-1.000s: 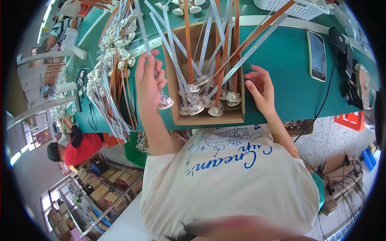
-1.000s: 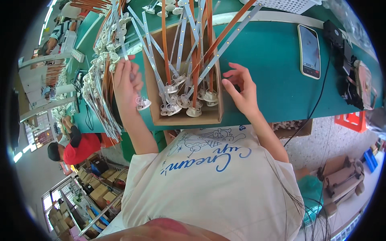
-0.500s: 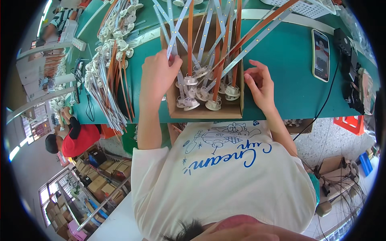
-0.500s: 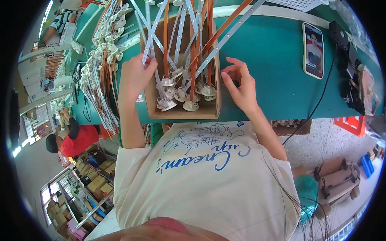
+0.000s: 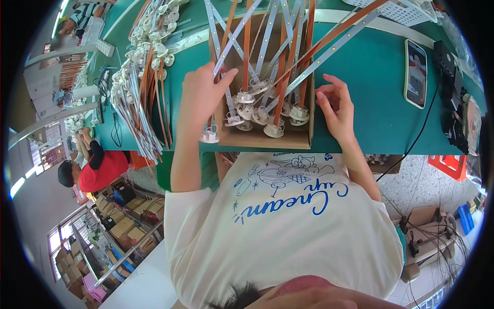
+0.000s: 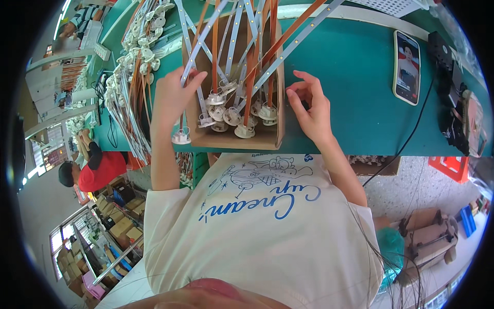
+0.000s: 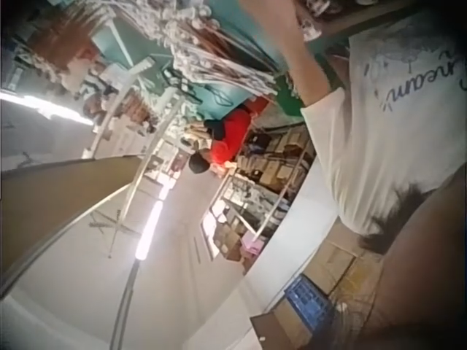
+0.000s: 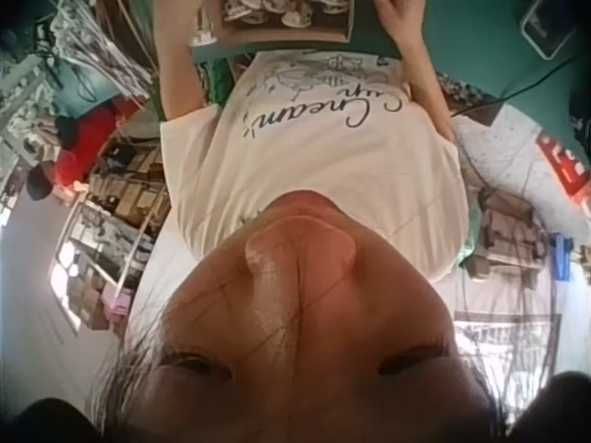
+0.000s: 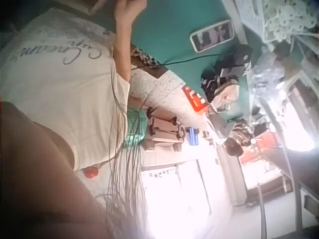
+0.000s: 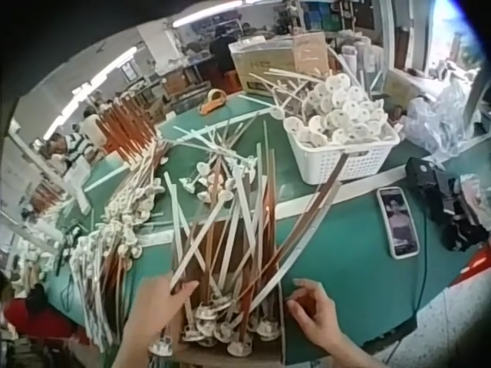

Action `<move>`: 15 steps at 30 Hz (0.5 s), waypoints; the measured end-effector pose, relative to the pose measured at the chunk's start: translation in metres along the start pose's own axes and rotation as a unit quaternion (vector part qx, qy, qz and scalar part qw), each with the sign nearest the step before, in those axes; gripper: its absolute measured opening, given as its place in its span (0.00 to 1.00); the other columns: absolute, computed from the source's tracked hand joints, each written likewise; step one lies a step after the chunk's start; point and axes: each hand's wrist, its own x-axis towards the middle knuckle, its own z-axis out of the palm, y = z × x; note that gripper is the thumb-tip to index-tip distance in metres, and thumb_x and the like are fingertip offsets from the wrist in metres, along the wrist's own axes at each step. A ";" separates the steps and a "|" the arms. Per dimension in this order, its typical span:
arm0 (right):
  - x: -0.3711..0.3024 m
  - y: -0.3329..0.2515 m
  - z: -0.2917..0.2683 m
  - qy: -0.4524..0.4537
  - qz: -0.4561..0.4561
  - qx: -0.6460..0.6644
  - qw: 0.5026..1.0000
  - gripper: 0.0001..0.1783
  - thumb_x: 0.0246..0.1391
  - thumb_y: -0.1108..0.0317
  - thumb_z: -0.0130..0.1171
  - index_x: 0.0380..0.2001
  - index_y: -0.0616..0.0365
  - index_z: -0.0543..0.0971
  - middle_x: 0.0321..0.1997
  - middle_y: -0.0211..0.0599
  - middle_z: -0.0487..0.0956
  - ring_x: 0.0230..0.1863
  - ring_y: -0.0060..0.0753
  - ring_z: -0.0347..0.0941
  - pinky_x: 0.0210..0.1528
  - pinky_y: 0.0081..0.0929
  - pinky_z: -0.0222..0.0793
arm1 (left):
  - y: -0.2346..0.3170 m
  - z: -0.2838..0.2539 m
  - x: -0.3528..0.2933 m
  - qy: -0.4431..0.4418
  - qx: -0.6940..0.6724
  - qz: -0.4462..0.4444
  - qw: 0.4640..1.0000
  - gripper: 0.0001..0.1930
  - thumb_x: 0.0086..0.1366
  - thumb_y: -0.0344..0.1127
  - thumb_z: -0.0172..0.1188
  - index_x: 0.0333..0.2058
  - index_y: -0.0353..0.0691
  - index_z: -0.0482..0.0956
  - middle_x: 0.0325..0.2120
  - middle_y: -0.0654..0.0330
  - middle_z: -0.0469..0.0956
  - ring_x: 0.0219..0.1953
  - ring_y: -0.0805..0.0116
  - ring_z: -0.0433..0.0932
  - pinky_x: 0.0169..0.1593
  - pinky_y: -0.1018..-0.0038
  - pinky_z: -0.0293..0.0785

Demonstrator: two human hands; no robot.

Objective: Assembling LED light components by attaching light strips to circular plastic bases.

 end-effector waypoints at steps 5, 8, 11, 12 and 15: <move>0.000 -0.002 0.001 0.009 -0.005 -0.004 1.000 0.20 0.55 0.77 0.52 0.51 0.58 0.65 0.34 0.31 0.73 0.31 0.16 0.70 0.35 0.15 0.69 | 0.008 0.005 -0.002 0.030 0.137 -0.001 0.990 0.16 0.55 0.42 0.60 0.23 0.32 0.74 0.18 0.49 0.75 0.21 0.50 0.76 0.28 0.63 0.71; -0.001 -0.001 0.000 0.013 -0.006 -0.005 1.000 0.20 0.55 0.76 0.52 0.51 0.58 0.65 0.33 0.31 0.73 0.31 0.17 0.70 0.35 0.15 0.69 | 0.002 0.003 0.001 -0.005 0.157 0.021 0.987 0.13 0.57 0.39 0.57 0.25 0.32 0.74 0.19 0.48 0.75 0.23 0.49 0.76 0.28 0.61 0.71; 0.000 0.000 0.000 0.014 -0.002 0.000 1.000 0.20 0.55 0.76 0.52 0.51 0.59 0.65 0.33 0.31 0.73 0.31 0.16 0.70 0.34 0.15 0.69 | -0.009 -0.009 0.000 0.035 0.058 0.076 0.995 0.11 0.60 0.36 0.51 0.30 0.33 0.71 0.19 0.51 0.75 0.21 0.58 0.76 0.23 0.66 0.69; 0.000 0.001 0.000 0.012 0.001 0.005 1.000 0.20 0.55 0.76 0.52 0.51 0.58 0.65 0.33 0.31 0.73 0.31 0.16 0.70 0.34 0.15 0.69 | -0.006 -0.020 -0.004 0.027 -0.092 -0.008 0.995 0.10 0.61 0.37 0.50 0.31 0.33 0.70 0.19 0.54 0.75 0.20 0.65 0.74 0.22 0.71 0.67; 0.001 0.000 0.000 0.000 -0.002 0.002 1.000 0.20 0.55 0.76 0.52 0.51 0.58 0.65 0.34 0.31 0.73 0.30 0.16 0.70 0.34 0.15 0.69 | -0.002 -0.038 0.000 0.026 -0.289 -0.085 0.953 0.10 0.63 0.37 0.49 0.34 0.35 0.67 0.19 0.59 0.74 0.18 0.76 0.69 0.21 0.78 0.63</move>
